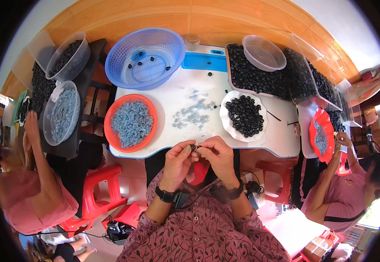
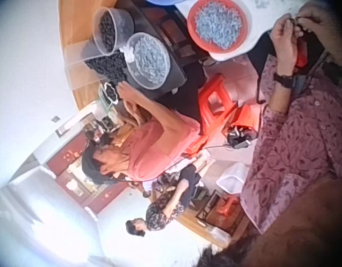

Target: Sorting small black and grey plastic or rubber parts into different containers on a table.

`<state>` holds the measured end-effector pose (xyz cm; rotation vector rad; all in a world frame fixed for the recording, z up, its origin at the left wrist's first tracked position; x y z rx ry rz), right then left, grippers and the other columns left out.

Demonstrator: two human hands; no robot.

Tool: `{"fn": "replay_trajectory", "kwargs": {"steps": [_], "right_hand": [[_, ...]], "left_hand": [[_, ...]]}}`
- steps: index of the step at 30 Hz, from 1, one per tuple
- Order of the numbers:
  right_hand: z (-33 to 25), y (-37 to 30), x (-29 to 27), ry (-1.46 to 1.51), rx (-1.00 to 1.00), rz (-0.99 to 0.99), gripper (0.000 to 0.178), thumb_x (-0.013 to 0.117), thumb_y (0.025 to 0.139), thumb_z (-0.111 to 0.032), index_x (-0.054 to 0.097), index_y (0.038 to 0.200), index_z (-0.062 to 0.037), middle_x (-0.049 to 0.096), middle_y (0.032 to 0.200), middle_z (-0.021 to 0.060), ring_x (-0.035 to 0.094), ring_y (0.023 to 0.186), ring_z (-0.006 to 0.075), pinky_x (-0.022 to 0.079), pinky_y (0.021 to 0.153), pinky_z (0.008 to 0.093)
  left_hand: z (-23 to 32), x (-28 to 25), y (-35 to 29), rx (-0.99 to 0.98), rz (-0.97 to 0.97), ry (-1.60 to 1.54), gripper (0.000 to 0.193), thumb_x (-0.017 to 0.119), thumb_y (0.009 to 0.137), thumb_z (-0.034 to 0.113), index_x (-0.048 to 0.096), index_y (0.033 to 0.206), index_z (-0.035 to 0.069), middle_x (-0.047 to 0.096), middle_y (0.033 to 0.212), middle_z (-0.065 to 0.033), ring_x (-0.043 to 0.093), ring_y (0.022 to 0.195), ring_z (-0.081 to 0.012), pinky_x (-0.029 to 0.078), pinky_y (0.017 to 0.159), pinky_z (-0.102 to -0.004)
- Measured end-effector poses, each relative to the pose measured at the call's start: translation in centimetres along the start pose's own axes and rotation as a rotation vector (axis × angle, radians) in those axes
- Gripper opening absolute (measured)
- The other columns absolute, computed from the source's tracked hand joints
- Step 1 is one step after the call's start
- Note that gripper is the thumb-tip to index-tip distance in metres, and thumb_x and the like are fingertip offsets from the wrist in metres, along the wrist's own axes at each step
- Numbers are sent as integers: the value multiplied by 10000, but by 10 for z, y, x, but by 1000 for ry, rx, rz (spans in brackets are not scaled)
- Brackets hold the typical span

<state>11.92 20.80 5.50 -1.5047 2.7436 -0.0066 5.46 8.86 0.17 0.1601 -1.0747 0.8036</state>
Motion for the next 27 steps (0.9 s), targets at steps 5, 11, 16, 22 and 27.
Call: {"fn": "replay_trajectory", "kwargs": {"steps": [5, 11, 16, 22, 27], "right_hand": [[-11, 0, 7, -87, -78, -18, 53, 661, 865, 42, 645, 916, 37, 598, 909, 56, 627, 769, 109, 506, 672, 230], [-11, -1, 7, -252, -174, -3, 98, 683, 840, 39, 669, 937, 27, 599, 907, 68, 634, 760, 120, 511, 674, 234], [-9, -2, 7, -246, -205, 21, 107, 692, 832, 34, 686, 938, 19, 603, 904, 70, 636, 748, 122, 516, 661, 234], [-11, -5, 9, -328, -264, 43, 143, 704, 821, 47, 688, 961, 26, 610, 921, 76, 652, 737, 130, 533, 643, 242], [-14, -6, 12, -309, -242, 33, 161, 704, 822, 50, 694, 980, 22, 614, 930, 83, 655, 740, 132, 537, 641, 243]], "left_hand": [[0, -3, 0, 6, -5, 3, 251, 569, 975, 83, 616, 1199, -18, 684, 968, -68, 643, 785, -109, 537, 762, -236], [3, -1, -4, 16, 33, 110, 242, 536, 987, 62, 607, 1198, -32, 664, 984, -75, 627, 817, -127, 527, 798, -256], [5, 2, -6, 41, 34, 172, 240, 546, 985, 71, 612, 1193, -30, 668, 982, -75, 625, 814, -118, 525, 793, -250], [5, 3, -5, 64, 53, 178, 242, 594, 968, 96, 634, 1182, -11, 678, 951, -48, 618, 779, -81, 524, 747, -218], [6, 2, -4, 69, 72, 200, 235, 592, 968, 93, 636, 1171, -18, 675, 939, -45, 611, 772, -77, 521, 738, -216]]}}
Point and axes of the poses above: each hand's wrist, its own y-axis towards the middle knuckle, its own x-axis out of the palm, z = x × y, the point moved 5 cm from there along y, towards the middle knuckle
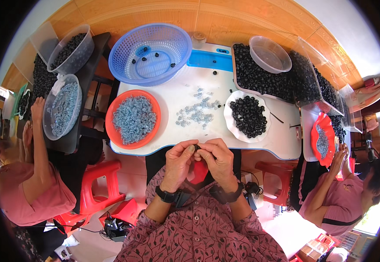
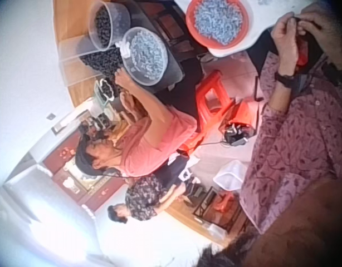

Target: Sorting small black and grey plastic or rubber parts into different containers on a table.

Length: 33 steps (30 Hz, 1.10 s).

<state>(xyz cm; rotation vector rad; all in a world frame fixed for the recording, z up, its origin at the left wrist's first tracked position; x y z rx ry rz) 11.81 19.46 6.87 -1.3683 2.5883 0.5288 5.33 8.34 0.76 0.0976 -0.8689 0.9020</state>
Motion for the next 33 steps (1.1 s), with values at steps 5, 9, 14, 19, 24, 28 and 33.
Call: {"fn": "replay_trajectory", "kwargs": {"steps": [5, 9, 14, 19, 24, 28, 33], "right_hand": [[5, -1, -2, -60, -2, -23, 132, 680, 848, 51, 690, 977, 24, 614, 932, 84, 648, 753, 128, 533, 658, 234], [13, -4, 0, 180, 96, 19, 113, 661, 866, 54, 674, 974, 24, 606, 947, 68, 631, 796, 116, 514, 699, 220], [17, -6, -1, 219, 118, 31, 121, 662, 866, 55, 667, 981, 19, 600, 960, 58, 614, 821, 105, 500, 723, 213], [13, -5, -2, 179, 75, 43, 122, 673, 855, 56, 677, 971, 18, 608, 948, 58, 606, 806, 100, 495, 712, 211], [8, -3, -3, 133, 54, 43, 129, 682, 845, 59, 685, 969, 21, 615, 945, 61, 617, 796, 105, 502, 701, 213], [5, -2, -4, 96, 35, 42, 134, 686, 840, 58, 689, 968, 18, 621, 942, 65, 628, 793, 113, 511, 699, 220], [3, -2, -4, 49, 25, 26, 134, 685, 837, 60, 689, 962, 15, 622, 932, 69, 634, 780, 118, 516, 691, 227]], "left_hand": [[-3, -2, -1, -46, -7, -11, 235, 562, 975, 69, 621, 1176, -39, 671, 983, -78, 620, 787, -116, 528, 771, -252], [-5, -1, -1, -79, -35, -156, 241, 560, 976, 72, 618, 1183, -38, 675, 1003, -96, 636, 799, -130, 536, 778, -265], [-7, 0, 0, -72, -58, -186, 245, 559, 977, 74, 617, 1188, -35, 676, 1021, -102, 648, 815, -138, 547, 786, -273], [-5, 0, -1, -66, -45, -174, 247, 558, 977, 68, 616, 1194, -32, 673, 1017, -98, 648, 815, -135, 550, 789, -268], [-4, 1, -2, -65, -40, -148, 249, 565, 975, 73, 617, 1195, -30, 673, 1007, -95, 646, 816, -131, 550, 787, -265], [-3, 2, -2, -59, -23, -93, 252, 578, 971, 85, 622, 1193, -24, 677, 986, -90, 645, 805, -126, 548, 782, -261], [-1, 2, -3, -42, -3, 0, 250, 587, 967, 91, 630, 1188, -20, 683, 954, -77, 643, 788, -120, 541, 773, -249]]}}
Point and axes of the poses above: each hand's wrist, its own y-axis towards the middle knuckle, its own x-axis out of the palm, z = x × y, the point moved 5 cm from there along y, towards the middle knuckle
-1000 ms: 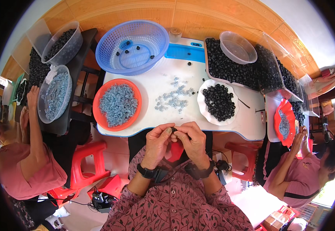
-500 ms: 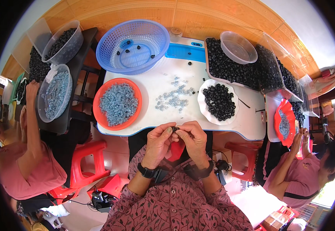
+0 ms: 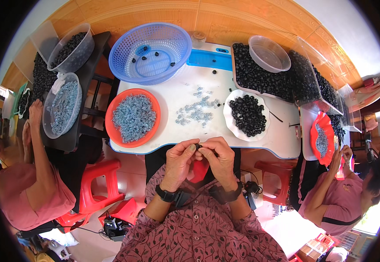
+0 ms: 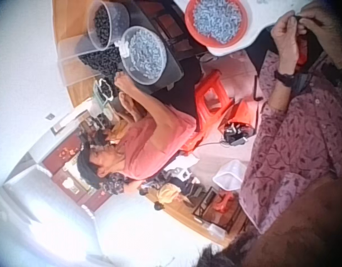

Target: Sorting small black and grey plastic or rubber parts into different containers on a table.

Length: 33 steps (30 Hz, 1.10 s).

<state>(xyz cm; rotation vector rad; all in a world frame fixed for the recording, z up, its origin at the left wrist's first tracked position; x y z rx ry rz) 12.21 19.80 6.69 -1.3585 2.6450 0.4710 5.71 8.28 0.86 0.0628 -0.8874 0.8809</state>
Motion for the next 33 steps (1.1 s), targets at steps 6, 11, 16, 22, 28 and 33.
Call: {"fn": "replay_trajectory", "kwargs": {"steps": [6, 11, 16, 22, 28, 33], "right_hand": [[-10, 2, 1, -74, -19, -37, 126, 680, 834, 59, 675, 953, 20, 617, 928, 78, 647, 744, 131, 536, 656, 253], [-12, 1, 3, -96, -11, -37, 131, 682, 825, 58, 664, 949, 18, 607, 914, 82, 654, 737, 157, 545, 640, 278], [-22, 0, 9, -279, -184, -64, 153, 695, 798, 45, 656, 941, 6, 585, 883, 109, 652, 737, 241, 529, 623, 307], [-20, -2, 12, -354, -212, -86, 141, 684, 793, 36, 647, 924, 0, 584, 886, 118, 633, 714, 278, 520, 621, 329], [-18, -4, 6, -156, -60, -62, 197, 683, 816, 25, 678, 1009, -15, 593, 891, 86, 648, 742, 210, 530, 636, 311], [-11, -6, -5, -74, -3, 5, 170, 680, 838, 18, 698, 1002, -20, 613, 900, 73, 633, 758, 154, 513, 653, 268]], "left_hand": [[5, 1, -2, 21, 23, 88, 238, 599, 961, 85, 648, 1170, -18, 690, 949, -66, 643, 789, -100, 540, 757, -234], [9, 3, -4, 35, 46, 150, 224, 614, 949, 70, 665, 1150, -16, 693, 952, -63, 652, 782, -96, 543, 731, -222], [12, 3, -8, 57, 96, 139, 215, 629, 936, 62, 663, 1125, -35, 694, 957, -88, 671, 777, -117, 554, 703, -222], [8, -6, -7, -14, 131, 267, 245, 670, 909, 60, 657, 1136, -33, 695, 928, -74, 649, 735, -95, 531, 662, -207], [3, -13, -4, -61, 111, 249, 255, 618, 943, 66, 623, 1168, -55, 682, 995, -102, 659, 797, -124, 558, 717, -249], [6, -7, -2, -78, -26, -42, 281, 563, 971, 75, 583, 1213, -66, 669, 1047, -136, 675, 851, -168, 593, 798, -323]]}}
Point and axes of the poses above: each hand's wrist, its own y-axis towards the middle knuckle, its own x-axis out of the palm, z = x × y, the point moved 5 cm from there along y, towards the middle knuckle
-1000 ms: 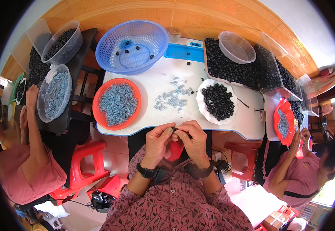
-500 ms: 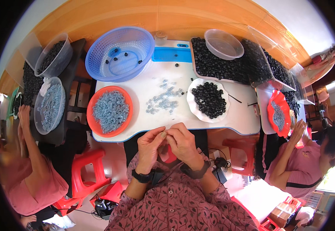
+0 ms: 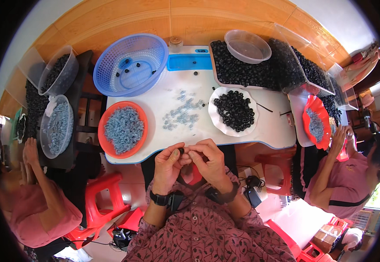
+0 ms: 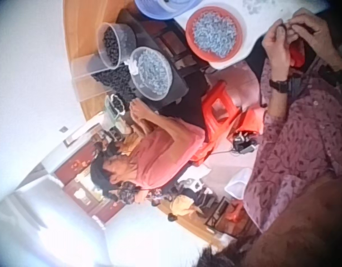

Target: Sorting small black and grey plastic or rubber parts into different containers on a table.

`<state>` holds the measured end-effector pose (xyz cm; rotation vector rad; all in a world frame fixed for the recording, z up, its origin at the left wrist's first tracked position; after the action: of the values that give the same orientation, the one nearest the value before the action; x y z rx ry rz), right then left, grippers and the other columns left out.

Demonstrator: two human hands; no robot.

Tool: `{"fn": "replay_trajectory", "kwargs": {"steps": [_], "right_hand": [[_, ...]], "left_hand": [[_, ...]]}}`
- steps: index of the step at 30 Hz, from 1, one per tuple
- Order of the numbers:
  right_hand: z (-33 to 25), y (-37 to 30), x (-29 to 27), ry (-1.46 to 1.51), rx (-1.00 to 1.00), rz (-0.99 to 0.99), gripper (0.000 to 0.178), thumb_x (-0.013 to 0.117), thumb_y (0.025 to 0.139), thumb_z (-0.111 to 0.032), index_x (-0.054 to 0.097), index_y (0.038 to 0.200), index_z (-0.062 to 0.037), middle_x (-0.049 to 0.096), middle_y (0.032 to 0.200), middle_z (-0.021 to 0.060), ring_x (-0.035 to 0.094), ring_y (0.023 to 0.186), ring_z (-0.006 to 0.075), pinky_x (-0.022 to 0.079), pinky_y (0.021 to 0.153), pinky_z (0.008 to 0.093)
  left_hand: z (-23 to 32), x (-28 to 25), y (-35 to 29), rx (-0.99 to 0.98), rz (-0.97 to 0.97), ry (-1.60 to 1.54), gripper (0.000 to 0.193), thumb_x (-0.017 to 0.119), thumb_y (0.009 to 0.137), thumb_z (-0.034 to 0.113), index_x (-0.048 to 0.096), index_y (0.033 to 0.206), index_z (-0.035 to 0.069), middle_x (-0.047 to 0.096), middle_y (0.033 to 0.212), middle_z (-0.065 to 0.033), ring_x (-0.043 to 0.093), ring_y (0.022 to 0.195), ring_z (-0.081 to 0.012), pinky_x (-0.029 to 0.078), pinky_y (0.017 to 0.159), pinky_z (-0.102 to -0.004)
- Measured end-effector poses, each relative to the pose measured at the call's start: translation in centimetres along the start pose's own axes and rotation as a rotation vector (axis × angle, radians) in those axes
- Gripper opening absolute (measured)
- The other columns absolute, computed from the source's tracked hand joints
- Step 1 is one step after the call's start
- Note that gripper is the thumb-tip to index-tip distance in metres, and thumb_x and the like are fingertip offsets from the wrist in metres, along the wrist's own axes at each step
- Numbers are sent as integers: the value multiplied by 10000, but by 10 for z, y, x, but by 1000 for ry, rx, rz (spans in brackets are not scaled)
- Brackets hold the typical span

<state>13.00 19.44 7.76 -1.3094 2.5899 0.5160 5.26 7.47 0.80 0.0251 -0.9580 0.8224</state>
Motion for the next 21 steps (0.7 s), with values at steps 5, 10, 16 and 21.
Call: {"fn": "replay_trajectory", "kwargs": {"steps": [5, 10, 16, 21], "right_hand": [[4, 0, -2, -8, 25, 43, 130, 676, 847, 18, 705, 968, -16, 617, 887, 72, 624, 751, 138, 492, 656, 240], [8, -1, -1, 47, 65, 71, 127, 679, 844, 14, 702, 965, -16, 616, 879, 69, 616, 736, 132, 486, 643, 240], [13, -4, 1, -5, 11, 95, 126, 681, 841, 18, 704, 958, -24, 613, 871, 57, 600, 722, 117, 475, 624, 233], [16, -4, 3, 69, 44, 120, 128, 675, 842, 24, 702, 961, -17, 610, 866, 54, 589, 709, 107, 461, 615, 225]], "left_hand": [[0, 0, -1, 7, -80, -115, 286, 562, 971, 85, 582, 1217, -60, 668, 1045, -149, 677, 858, -179, 598, 801, -336], [1, 1, 1, 49, -49, -156, 276, 585, 961, 96, 589, 1199, -45, 659, 1022, -135, 622, 805, -131, 599, 772, -322], [-4, 2, 0, 37, -66, -248, 271, 572, 969, 92, 580, 1192, -61, 646, 1011, -121, 619, 836, -135, 591, 803, -311], [-2, 1, 3, 29, -30, -247, 267, 580, 970, 114, 582, 1180, -51, 625, 976, -95, 597, 818, -118, 593, 804, -316]]}}
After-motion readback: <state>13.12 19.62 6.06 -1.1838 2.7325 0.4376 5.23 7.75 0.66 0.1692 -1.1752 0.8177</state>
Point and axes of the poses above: each hand's wrist, its own y-axis towards the middle knuckle, its own x-axis out of the palm, z = x × y, the point moved 5 cm from there along y, towards the middle knuckle
